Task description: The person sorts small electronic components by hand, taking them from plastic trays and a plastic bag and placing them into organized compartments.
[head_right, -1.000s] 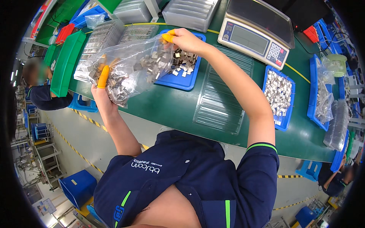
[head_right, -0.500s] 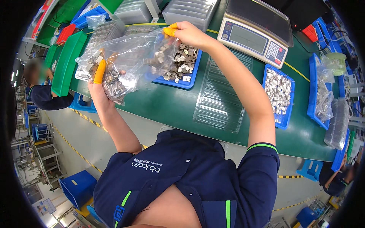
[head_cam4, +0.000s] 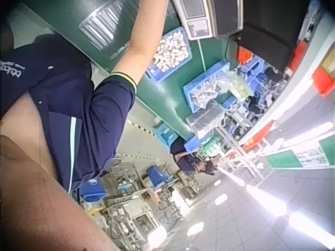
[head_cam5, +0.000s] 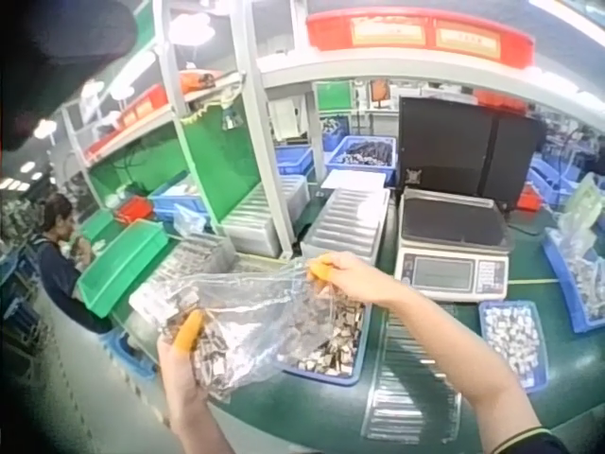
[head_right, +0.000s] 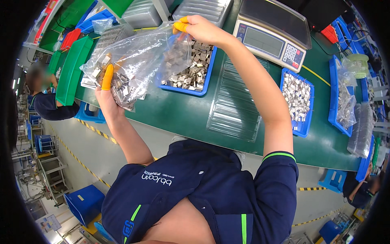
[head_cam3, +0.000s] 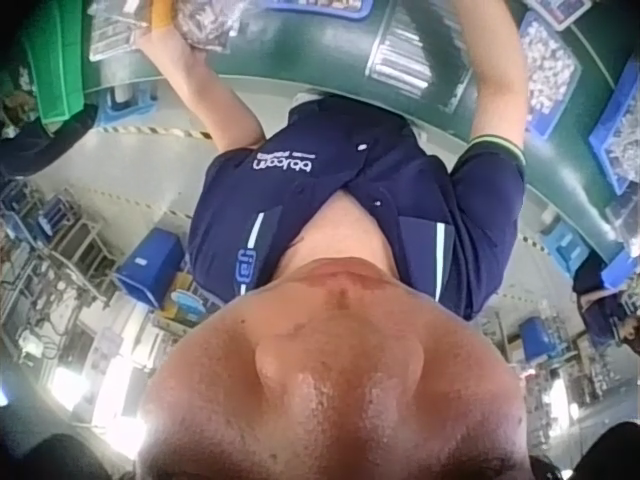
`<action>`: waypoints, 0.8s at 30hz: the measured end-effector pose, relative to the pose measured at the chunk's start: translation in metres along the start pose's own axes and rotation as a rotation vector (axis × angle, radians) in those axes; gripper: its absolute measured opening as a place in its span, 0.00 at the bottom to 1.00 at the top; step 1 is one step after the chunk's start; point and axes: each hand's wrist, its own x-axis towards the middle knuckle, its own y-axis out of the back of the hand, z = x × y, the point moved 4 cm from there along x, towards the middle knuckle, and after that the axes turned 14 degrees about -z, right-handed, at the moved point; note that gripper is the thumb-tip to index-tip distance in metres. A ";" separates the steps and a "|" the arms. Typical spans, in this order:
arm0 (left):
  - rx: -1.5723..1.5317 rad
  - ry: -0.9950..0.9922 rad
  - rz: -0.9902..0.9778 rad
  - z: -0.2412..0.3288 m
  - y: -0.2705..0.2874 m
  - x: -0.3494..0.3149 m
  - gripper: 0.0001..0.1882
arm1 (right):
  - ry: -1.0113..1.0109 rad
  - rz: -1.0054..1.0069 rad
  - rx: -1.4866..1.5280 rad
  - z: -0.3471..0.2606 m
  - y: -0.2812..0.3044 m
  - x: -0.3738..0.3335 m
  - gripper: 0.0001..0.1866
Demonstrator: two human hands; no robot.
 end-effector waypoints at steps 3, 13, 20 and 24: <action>0.002 0.017 -0.005 0.000 -0.011 0.003 0.13 | -0.012 0.013 -0.089 0.001 0.006 0.003 0.16; 0.017 0.043 -0.061 -0.012 -0.028 0.007 0.15 | -0.032 0.136 -0.091 0.020 0.013 -0.001 0.14; 0.039 0.069 -0.044 -0.016 -0.023 0.008 0.15 | -0.004 0.112 -0.032 0.028 0.011 0.003 0.15; 0.015 0.028 -0.048 -0.017 -0.014 0.004 0.16 | 0.048 0.124 -0.033 0.016 0.007 0.004 0.16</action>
